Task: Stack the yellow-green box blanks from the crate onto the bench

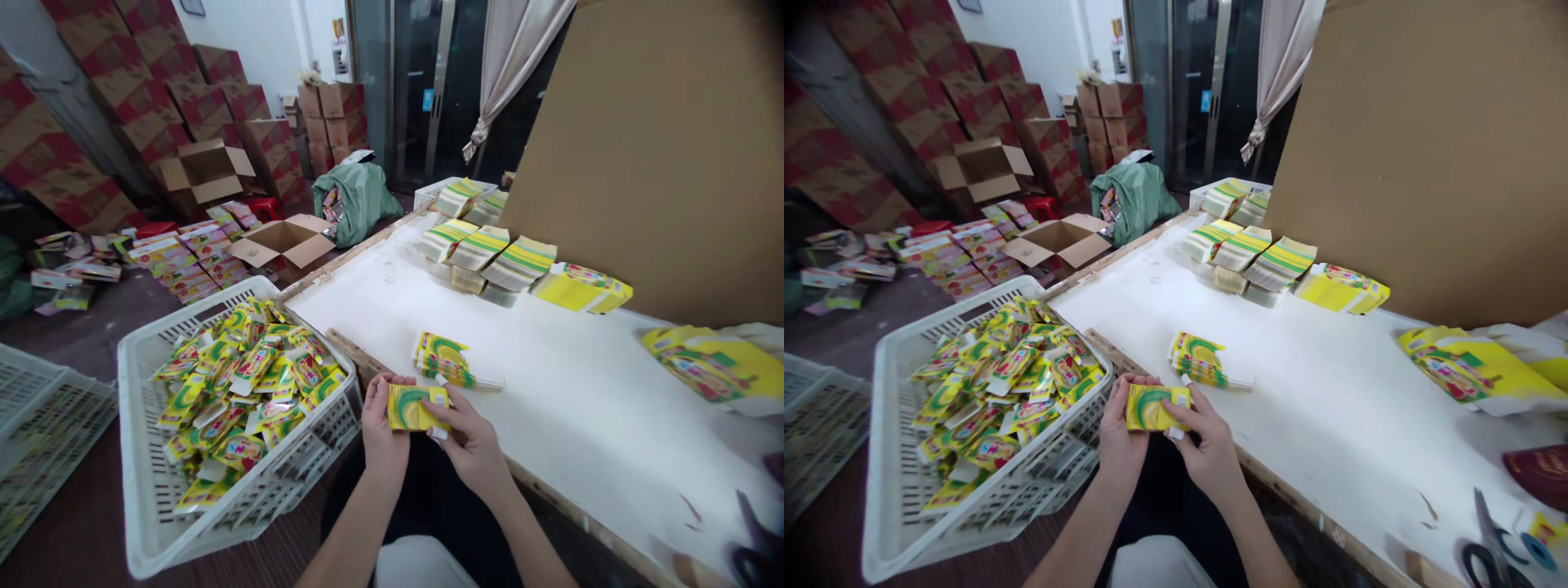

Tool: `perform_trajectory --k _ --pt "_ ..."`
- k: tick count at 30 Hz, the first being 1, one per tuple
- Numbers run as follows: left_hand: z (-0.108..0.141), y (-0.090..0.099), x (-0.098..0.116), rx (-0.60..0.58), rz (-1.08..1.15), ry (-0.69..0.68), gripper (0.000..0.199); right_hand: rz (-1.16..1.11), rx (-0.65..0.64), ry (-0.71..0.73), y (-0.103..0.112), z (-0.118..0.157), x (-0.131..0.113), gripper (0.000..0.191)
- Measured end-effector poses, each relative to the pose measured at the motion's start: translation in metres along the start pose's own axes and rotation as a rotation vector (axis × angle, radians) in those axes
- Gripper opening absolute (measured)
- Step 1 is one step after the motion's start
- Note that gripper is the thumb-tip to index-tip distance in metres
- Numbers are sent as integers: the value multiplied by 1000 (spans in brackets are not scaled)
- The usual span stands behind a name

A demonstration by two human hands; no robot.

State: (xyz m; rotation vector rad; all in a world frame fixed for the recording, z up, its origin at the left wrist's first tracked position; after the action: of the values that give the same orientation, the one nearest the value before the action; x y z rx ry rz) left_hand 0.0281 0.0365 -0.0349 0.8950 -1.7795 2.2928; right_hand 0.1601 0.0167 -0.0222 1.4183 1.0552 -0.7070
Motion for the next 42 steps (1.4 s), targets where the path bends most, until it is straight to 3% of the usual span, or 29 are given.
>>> perform_trajectory --k 2,7,9,13,16,18,20,21,23,25,27,30,35,39,42 --pt "1 1 2 -4 -2 -13 9 -14 1 -14 -2 -1 0 36" --pt "-8 10 12 53 -18 -34 11 74 -225 21 -4 -3 -10 37" --pt "-9 11 12 55 -33 -31 12 72 -250 19 -4 -4 -11 35" --pt "-4 7 4 8 -87 -35 12 -76 -56 -101 -11 -6 -5 28" --pt "-8 3 6 -19 -177 -59 15 -224 2 -163 -23 -8 -2 45" --pt "-21 6 25 -9 -297 -152 18 -199 -41 -147 -23 -14 -3 60" --pt "-40 15 66 51 -469 -384 22 -64 -2 -117 -9 -26 3 65" --pt "-46 21 95 135 -583 -605 24 24 67 -107 3 -33 8 59" --pt "-59 37 139 258 -621 -817 30 236 285 -134 32 -46 25 45" --pt "-65 53 169 350 -676 -936 47 299 349 -163 48 -58 42 43" --pt "-65 62 180 379 -789 -984 53 321 347 -171 53 -66 54 40" --pt "-64 66 159 294 -868 -873 46 327 342 -163 49 -70 60 38" --pt "-55 46 89 72 -833 -640 31 250 402 -187 51 -66 58 35" --pt "-39 21 27 -228 -667 -239 33 73 381 -174 47 -60 45 33" --pt "-23 -1 -3 -362 -451 -53 46 -126 224 -127 29 -53 25 34"
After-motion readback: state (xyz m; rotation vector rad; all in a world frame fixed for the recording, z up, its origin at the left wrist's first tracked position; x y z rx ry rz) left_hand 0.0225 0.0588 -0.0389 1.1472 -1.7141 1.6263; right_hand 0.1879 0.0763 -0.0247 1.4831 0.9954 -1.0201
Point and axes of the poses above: each hand's wrist, its own z-axis away from the middle knuckle, its own y-axis out of the back of the hand, x = y × z, the point moved 6 cm from there along -z, towards the middle knuckle, and after that the axes turned 10 degrees about -y, right-handed, at the moved point
